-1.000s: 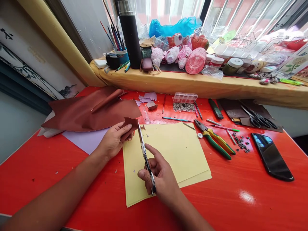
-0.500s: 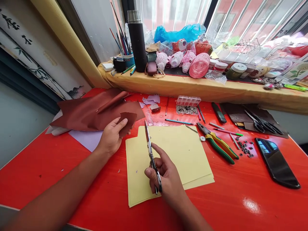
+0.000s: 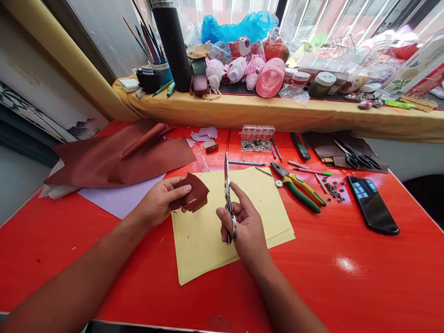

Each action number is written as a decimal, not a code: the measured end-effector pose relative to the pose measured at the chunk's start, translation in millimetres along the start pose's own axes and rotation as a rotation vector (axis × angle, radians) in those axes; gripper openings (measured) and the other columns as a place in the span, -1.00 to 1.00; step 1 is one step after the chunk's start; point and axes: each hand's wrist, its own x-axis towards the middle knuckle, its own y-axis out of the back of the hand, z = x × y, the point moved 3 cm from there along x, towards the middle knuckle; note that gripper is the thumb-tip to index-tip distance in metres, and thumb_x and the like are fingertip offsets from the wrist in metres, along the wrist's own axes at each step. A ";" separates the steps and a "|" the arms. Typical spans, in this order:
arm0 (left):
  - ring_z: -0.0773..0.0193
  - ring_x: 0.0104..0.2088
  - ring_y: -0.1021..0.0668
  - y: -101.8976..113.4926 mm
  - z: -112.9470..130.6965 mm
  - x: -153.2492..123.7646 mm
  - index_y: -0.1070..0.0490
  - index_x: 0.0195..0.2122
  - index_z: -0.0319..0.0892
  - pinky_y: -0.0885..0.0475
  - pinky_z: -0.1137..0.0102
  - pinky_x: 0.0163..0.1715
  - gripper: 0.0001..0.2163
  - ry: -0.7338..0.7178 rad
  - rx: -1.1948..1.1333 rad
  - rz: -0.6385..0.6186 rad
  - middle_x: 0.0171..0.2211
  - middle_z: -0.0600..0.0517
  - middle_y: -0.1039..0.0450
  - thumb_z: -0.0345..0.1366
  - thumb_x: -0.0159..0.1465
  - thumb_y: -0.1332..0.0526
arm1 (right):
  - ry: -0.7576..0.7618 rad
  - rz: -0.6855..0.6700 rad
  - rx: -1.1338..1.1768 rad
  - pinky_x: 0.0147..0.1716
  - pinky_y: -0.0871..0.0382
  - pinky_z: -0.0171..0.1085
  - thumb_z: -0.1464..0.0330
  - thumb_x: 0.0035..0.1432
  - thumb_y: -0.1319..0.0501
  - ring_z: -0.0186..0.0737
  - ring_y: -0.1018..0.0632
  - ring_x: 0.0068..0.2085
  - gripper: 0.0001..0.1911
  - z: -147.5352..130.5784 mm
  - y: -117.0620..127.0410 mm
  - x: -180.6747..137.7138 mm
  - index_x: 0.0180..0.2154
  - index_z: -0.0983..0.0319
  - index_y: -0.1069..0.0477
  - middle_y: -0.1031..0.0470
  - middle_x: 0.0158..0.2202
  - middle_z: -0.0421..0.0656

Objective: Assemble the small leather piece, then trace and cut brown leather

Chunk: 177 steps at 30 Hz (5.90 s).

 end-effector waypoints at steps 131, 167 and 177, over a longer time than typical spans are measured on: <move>0.33 -0.53 -0.54 12.1 -2.9 5.9 -0.35 -0.08 -0.11 -0.38 0.42 -0.50 -0.75 -0.397 0.025 0.423 -0.49 0.16 -0.47 -0.08 0.41 -0.30 | -0.136 -0.437 0.067 -0.60 -0.14 -0.36 0.03 0.14 -0.50 -0.41 -0.25 -0.54 -0.07 29.4 -28.9 -16.9 0.43 0.05 -0.23 -0.20 -0.42 -0.35; 0.32 -0.51 -0.57 7.8 -6.0 3.7 -0.35 -0.05 -0.13 -0.42 0.43 -0.51 -0.81 -0.405 0.010 0.402 -0.45 0.13 -0.51 -0.15 0.47 -0.25 | -0.082 -0.458 0.120 -0.61 -0.19 -0.34 0.01 0.17 -0.49 -0.42 -0.25 -0.57 -0.06 28.0 -30.0 -16.9 0.44 0.09 -0.19 -0.20 -0.43 -0.36; 0.33 -0.51 -0.56 8.8 -8.1 4.8 -0.37 -0.07 -0.12 -0.42 0.43 -0.50 -0.83 -0.410 -0.003 0.397 -0.45 0.14 -0.49 -0.15 0.47 -0.25 | -0.080 -0.463 0.108 -0.59 -0.17 -0.34 0.02 0.18 -0.48 -0.42 -0.25 -0.56 -0.08 27.6 -29.7 -16.5 0.43 0.09 -0.20 -0.20 -0.44 -0.36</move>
